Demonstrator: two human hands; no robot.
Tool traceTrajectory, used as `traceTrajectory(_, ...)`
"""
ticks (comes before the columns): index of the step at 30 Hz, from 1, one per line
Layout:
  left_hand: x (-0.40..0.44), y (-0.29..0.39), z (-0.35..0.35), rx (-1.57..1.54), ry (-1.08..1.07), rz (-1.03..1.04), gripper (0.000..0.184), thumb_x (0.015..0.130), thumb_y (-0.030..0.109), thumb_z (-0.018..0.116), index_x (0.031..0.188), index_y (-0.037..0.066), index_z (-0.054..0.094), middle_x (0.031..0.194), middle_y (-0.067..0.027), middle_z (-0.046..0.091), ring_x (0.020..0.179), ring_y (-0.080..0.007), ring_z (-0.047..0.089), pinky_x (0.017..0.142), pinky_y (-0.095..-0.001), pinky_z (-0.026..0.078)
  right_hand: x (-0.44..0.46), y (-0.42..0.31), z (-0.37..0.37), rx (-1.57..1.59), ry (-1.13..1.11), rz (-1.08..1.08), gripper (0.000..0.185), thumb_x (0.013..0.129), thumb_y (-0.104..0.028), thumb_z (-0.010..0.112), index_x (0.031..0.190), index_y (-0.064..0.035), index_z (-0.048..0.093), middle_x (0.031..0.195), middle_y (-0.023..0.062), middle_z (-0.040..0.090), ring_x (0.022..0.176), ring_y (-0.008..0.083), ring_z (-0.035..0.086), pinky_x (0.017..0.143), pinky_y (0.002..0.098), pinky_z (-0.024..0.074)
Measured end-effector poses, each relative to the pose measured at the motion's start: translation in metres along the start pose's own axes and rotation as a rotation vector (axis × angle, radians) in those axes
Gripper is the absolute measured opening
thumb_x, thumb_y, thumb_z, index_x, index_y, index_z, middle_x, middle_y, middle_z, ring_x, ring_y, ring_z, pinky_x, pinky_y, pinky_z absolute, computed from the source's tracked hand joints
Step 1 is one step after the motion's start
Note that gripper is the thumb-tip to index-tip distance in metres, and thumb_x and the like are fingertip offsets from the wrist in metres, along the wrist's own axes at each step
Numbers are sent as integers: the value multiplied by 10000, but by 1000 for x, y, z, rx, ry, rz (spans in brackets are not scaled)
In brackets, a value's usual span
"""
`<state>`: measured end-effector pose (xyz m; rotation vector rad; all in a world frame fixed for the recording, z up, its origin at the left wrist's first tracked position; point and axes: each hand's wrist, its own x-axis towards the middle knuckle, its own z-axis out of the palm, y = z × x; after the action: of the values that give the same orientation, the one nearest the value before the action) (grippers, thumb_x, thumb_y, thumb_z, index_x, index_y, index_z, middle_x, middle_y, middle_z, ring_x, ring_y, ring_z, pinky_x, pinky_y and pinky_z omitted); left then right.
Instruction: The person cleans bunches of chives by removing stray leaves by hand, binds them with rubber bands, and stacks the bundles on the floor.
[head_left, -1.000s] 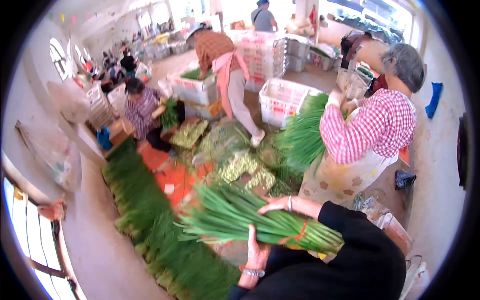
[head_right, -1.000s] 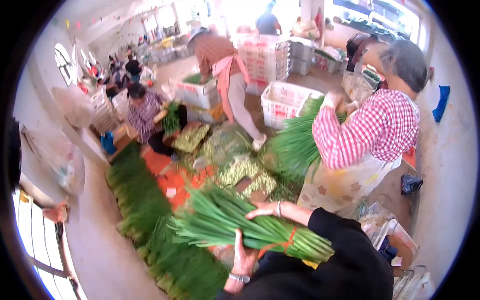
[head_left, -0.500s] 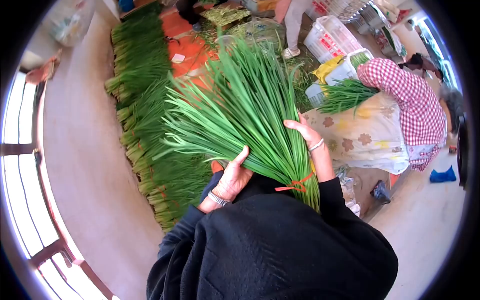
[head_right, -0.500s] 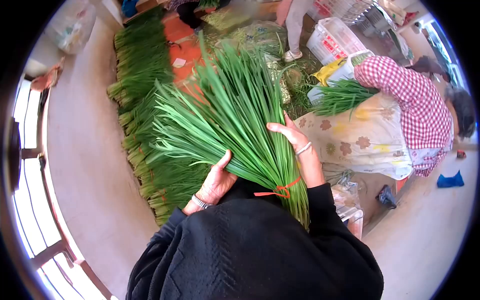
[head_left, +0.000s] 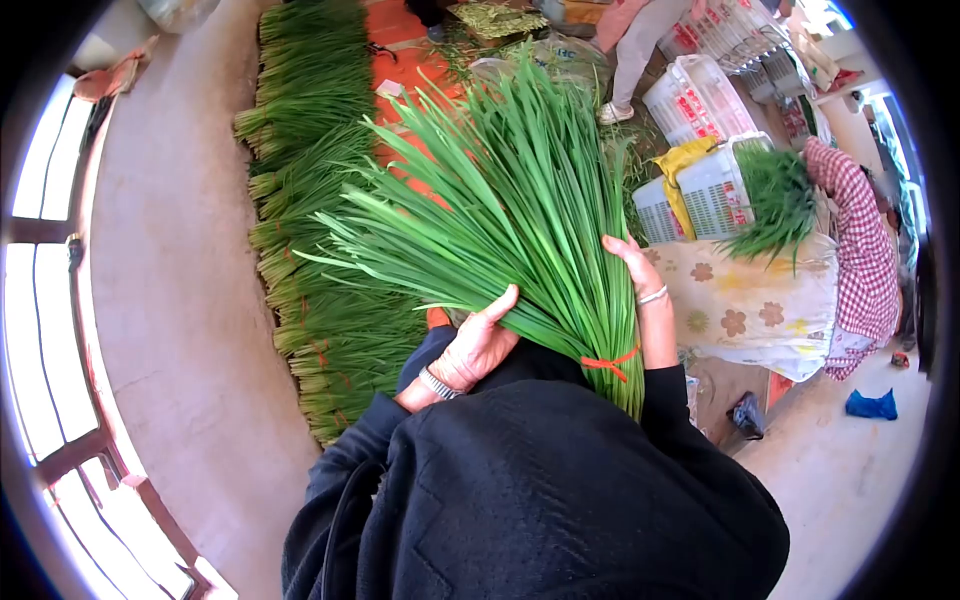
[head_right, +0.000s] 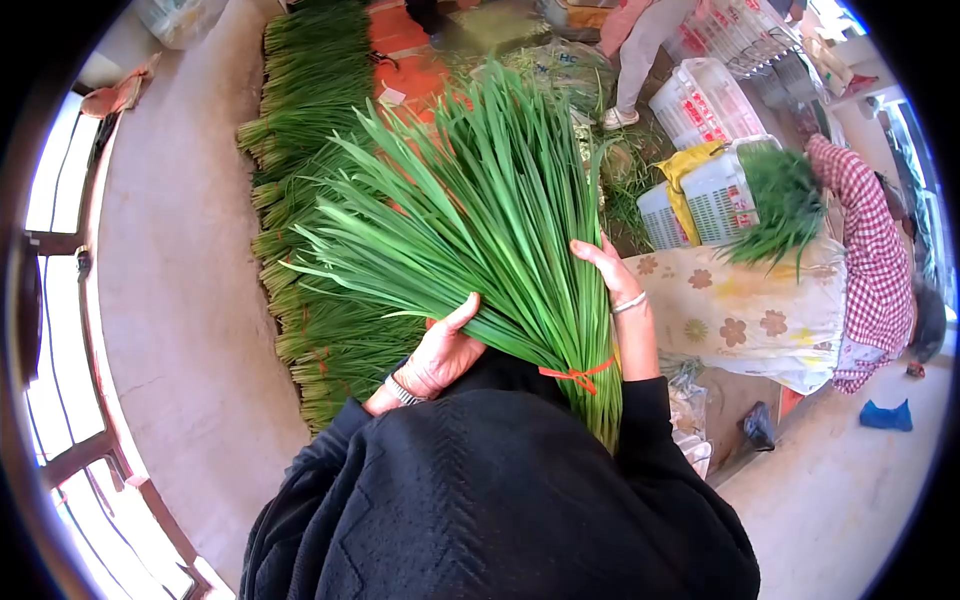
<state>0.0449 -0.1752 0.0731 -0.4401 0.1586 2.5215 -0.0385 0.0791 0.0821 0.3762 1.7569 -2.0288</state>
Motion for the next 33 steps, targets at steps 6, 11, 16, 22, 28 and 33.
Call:
traceTrajectory(6, -5, -7, 2, 68, -9, 38, 418, 866, 109, 587, 1249, 58, 429, 1266, -66, 468, 1189, -225, 429, 1053, -398, 302, -15, -2, -1, -13, -2, -1, 601, 779, -226, 658, 1282, -18, 403, 1103, 80, 566, 966, 170, 562, 842, 306, 472)
traceTrajectory(11, -16, -4, -18, 47, -44, 59, 392, 867, 133, 588, 1227, 53, 456, 1241, -69, 495, 1167, -227, 451, 1043, -397, 313, -25, 15, 11, -32, -11, -44, 691, 743, -260, 689, 1303, -11, 367, 1158, 99, 532, 1014, 193, 533, 871, 317, 451)
traceTrajectory(16, -34, 11, -33, -37, 30, 140, 363, 870, 173, 588, 1193, 42, 487, 1191, -79, 536, 1130, -240, 485, 1014, -400, 350, -38, 23, 26, -107, -32, -107, 743, 728, -277, 698, 1324, -17, 338, 1183, 111, 518, 1052, 194, 513, 919, 310, 413)
traceTrajectory(22, -58, 33, -57, 11, 5, 242, 418, 883, 272, 575, 1233, 76, 460, 1203, -76, 525, 1136, -239, 473, 998, -431, 354, -54, 22, 55, -96, -17, -108, 881, 704, -226, 739, 1380, 6, 223, 1246, 130, 474, 1132, 206, 468, 981, 310, 359)
traceTrajectory(28, -79, 16, -44, 349, -20, 100, 619, 832, 409, 614, 1297, 94, 353, 1273, -94, 445, 1149, -228, 440, 987, -430, 351, -75, 1, 82, -167, 15, -168, 981, 688, -230, 752, 1383, 67, 126, 1276, 156, 445, 1167, 212, 436, 1004, 306, 324)
traceTrajectory(33, -54, 10, 6, 557, 81, 229, 578, 830, 289, 643, 1290, 46, 390, 1241, -69, 493, 1131, -206, 472, 962, -374, 381, -92, -5, 100, -332, 44, -239, 943, 680, -233, 757, 1376, 44, 184, 1269, 145, 446, 1176, 203, 425, 1002, 314, 325)
